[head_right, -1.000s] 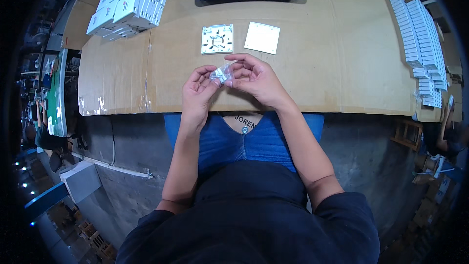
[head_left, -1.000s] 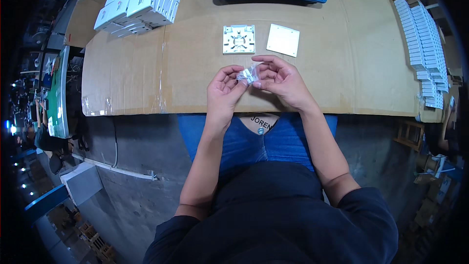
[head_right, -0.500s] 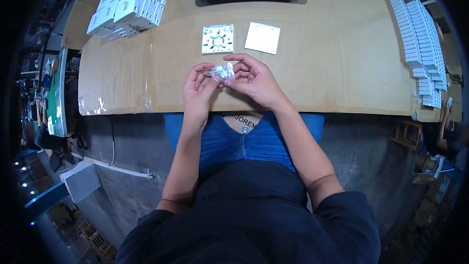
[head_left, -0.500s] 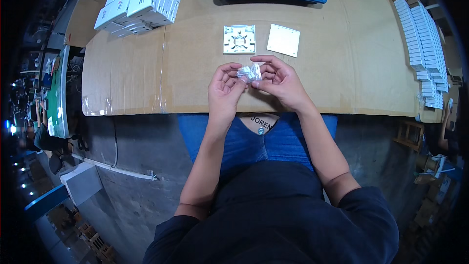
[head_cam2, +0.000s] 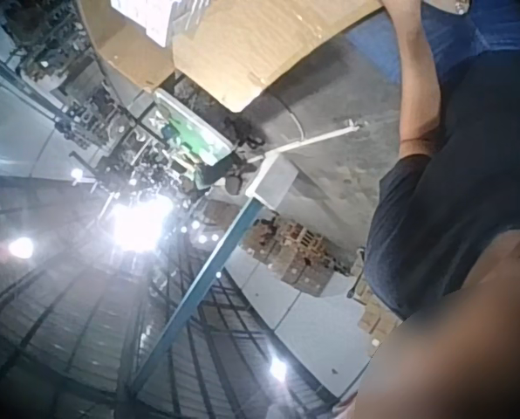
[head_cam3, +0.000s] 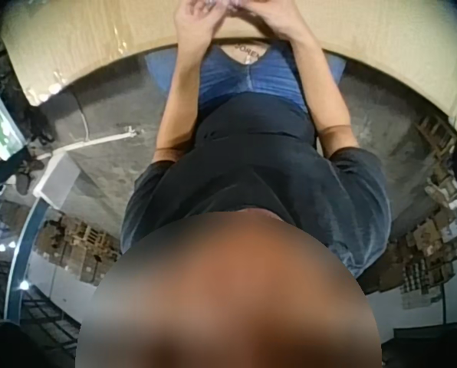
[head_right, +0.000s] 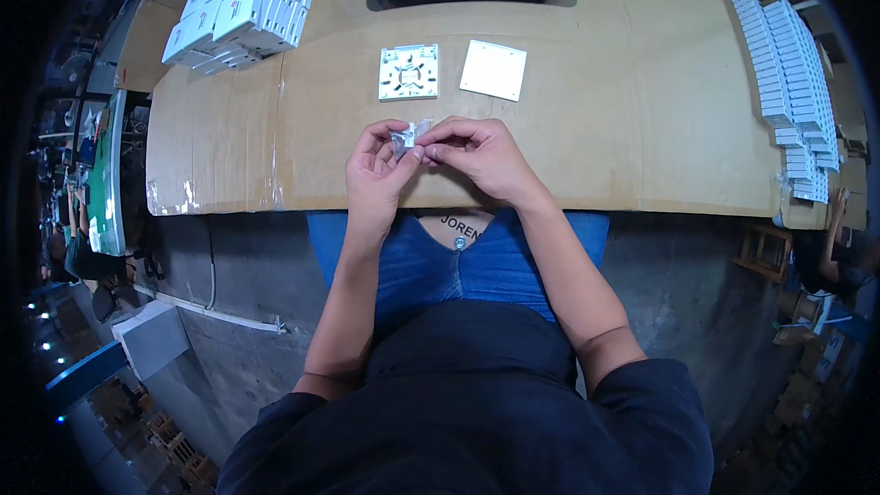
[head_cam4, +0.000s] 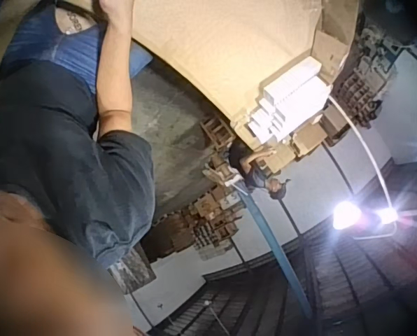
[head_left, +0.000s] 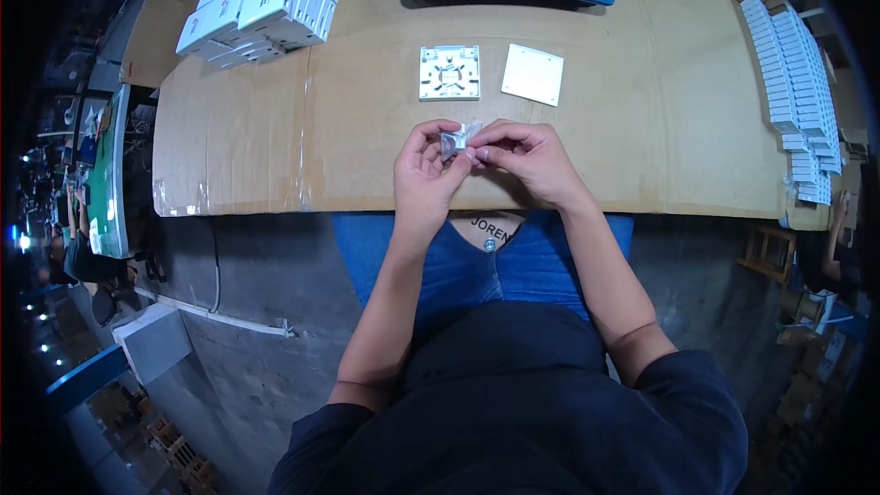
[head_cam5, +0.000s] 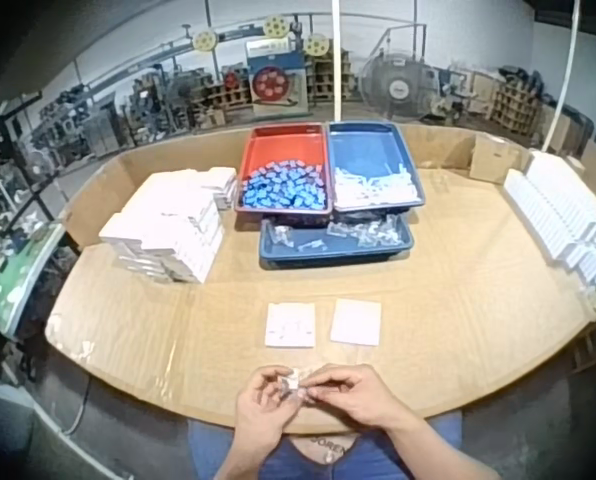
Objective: The person assembles electronic components by hand, placing them into plastic housings, then packaging the assembled units into small plastic bags, and finally into cardboard boxes.
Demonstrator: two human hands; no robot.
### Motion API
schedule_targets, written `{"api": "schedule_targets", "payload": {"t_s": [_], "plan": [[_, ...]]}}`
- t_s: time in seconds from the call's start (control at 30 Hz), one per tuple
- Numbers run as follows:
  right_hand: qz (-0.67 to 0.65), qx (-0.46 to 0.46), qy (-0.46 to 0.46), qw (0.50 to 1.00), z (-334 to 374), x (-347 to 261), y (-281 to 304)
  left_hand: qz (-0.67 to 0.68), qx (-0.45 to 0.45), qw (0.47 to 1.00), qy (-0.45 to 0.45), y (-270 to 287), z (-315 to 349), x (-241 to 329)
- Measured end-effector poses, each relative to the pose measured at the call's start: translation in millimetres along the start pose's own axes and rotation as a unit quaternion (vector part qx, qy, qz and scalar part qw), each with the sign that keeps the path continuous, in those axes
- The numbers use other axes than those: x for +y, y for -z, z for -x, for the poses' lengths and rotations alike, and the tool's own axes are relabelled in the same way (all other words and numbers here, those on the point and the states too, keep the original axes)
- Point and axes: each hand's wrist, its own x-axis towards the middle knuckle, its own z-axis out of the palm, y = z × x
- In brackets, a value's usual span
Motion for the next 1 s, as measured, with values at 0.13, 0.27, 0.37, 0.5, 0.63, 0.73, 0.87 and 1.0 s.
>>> {"api": "schedule_targets", "payload": {"t_s": [0.13, 0.27, 0.37, 0.5, 0.63, 0.73, 0.87, 1.0], "plan": [[0.012, 0.000, 0.025, 1.000, 1, -2, -1, -0.020, 0.010, 1.000, -0.015, -1, -1, 1], [0.022, 0.016, 0.032, 0.999, 0, -3, -1, -0.050, 0.020, 0.999, -0.008, 2, -2, 2], [0.008, 0.029, 0.027, 0.999, 0, -1, 2, -0.086, 0.020, 0.996, -0.006, 9, -4, 3], [-0.006, 0.052, 0.007, 0.999, 0, 1, 1, -0.036, 0.020, 0.999, -0.021, 2, -4, 11], [-0.011, 0.047, 0.012, 0.999, 1, 0, 3, -0.038, 0.012, 0.999, -0.009, 6, -3, 12], [0.019, 0.046, 0.045, 0.998, 1, 2, -1, -0.045, 0.016, 0.999, -0.001, 6, -2, 11], [0.013, 0.020, 0.017, 1.000, 0, 4, -2, -0.063, 0.013, 0.998, -0.004, 10, -2, 5], [0.018, 0.020, 0.007, 1.000, 0, 4, -3, -0.036, 0.021, 0.998, 0.042, 11, -1, 6]]}}
